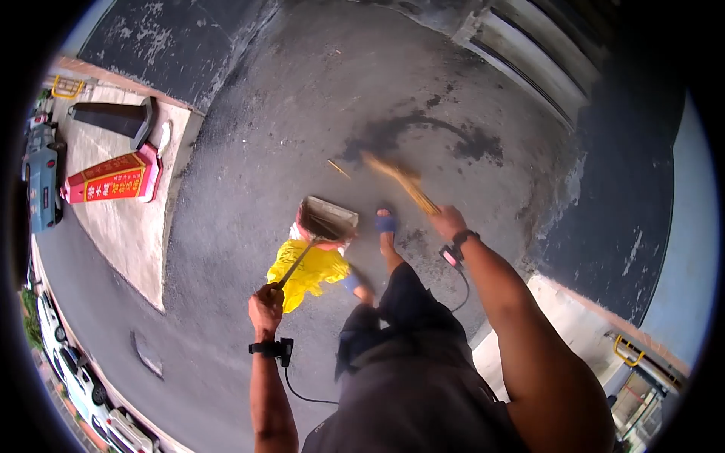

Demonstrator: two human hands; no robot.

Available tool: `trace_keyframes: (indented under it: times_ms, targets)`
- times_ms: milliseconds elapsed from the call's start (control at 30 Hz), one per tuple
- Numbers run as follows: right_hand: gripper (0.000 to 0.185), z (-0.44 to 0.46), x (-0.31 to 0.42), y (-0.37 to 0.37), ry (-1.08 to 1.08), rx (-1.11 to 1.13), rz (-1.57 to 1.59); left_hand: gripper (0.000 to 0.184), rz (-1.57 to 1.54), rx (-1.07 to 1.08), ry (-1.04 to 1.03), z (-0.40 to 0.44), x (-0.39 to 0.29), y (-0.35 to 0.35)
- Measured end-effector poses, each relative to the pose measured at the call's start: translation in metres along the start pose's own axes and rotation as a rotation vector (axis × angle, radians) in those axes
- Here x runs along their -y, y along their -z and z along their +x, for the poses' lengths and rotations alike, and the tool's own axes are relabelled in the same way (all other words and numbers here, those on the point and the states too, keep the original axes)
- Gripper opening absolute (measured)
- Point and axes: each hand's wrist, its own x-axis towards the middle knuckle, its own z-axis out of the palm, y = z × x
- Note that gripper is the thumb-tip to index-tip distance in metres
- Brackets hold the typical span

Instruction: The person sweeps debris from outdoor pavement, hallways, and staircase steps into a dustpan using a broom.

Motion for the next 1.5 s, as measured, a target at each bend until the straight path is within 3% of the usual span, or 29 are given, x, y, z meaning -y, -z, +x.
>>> trace_keyframes:
  times_ms: [167,267,300,400,433,467,600,667,800,933,1167,1333,1433,1500]
  targets:
    - [0.032,0.137,0.063,-0.03,0.087,-0.116,-0.281,0.026,-0.021,-0.005,0.082,0.036,-0.007,0.01]
    - [0.026,0.173,0.084,-0.073,0.15,-0.15,-0.152,0.026,0.053,-0.001,0.07,0.062,-0.007,0.015]
    - [0.026,0.178,0.095,-0.087,0.166,-0.148,-0.131,0.026,0.066,0.047,0.164,0.07,-0.015,0.023]
    - [0.032,0.139,0.108,-0.143,0.057,0.115,-0.273,0.027,0.115,0.053,0.161,0.081,-0.005,0.025]
    - [0.035,0.1,0.12,-0.154,0.051,0.049,-0.098,0.028,0.161,0.06,0.187,0.083,0.003,0.023]
    - [0.034,0.09,0.097,-0.168,0.139,0.188,-0.283,0.028,0.168,0.072,0.209,0.083,0.008,0.021]
    - [0.027,0.029,0.095,-0.132,-0.067,0.542,0.075,0.029,0.185,0.088,0.269,0.082,0.005,0.024]
    - [0.029,0.0,0.094,-0.111,-0.044,0.614,0.182,0.029,0.21,0.099,0.279,0.083,0.007,0.022]
    - [0.025,-0.016,0.104,-0.063,-0.151,0.556,0.195,0.028,0.176,0.071,0.224,0.084,0.0,0.028]
    - [0.018,0.007,0.099,-0.038,-0.121,0.448,0.123,0.027,0.161,0.071,0.237,0.078,0.003,0.03]
    - [0.016,0.037,0.094,-0.036,-0.192,0.359,0.137,0.029,0.12,0.072,0.287,0.077,0.009,0.029]
    - [0.023,0.026,0.035,0.012,-0.317,0.396,0.311,0.029,0.186,0.101,0.34,0.076,0.008,0.031]
    - [0.035,0.009,0.008,0.061,-0.425,0.44,0.225,0.03,0.215,0.121,0.338,0.073,0.01,0.032]
    - [0.032,0.005,-0.02,0.09,-0.394,0.432,0.23,0.031,0.233,0.127,0.348,0.07,0.005,0.03]
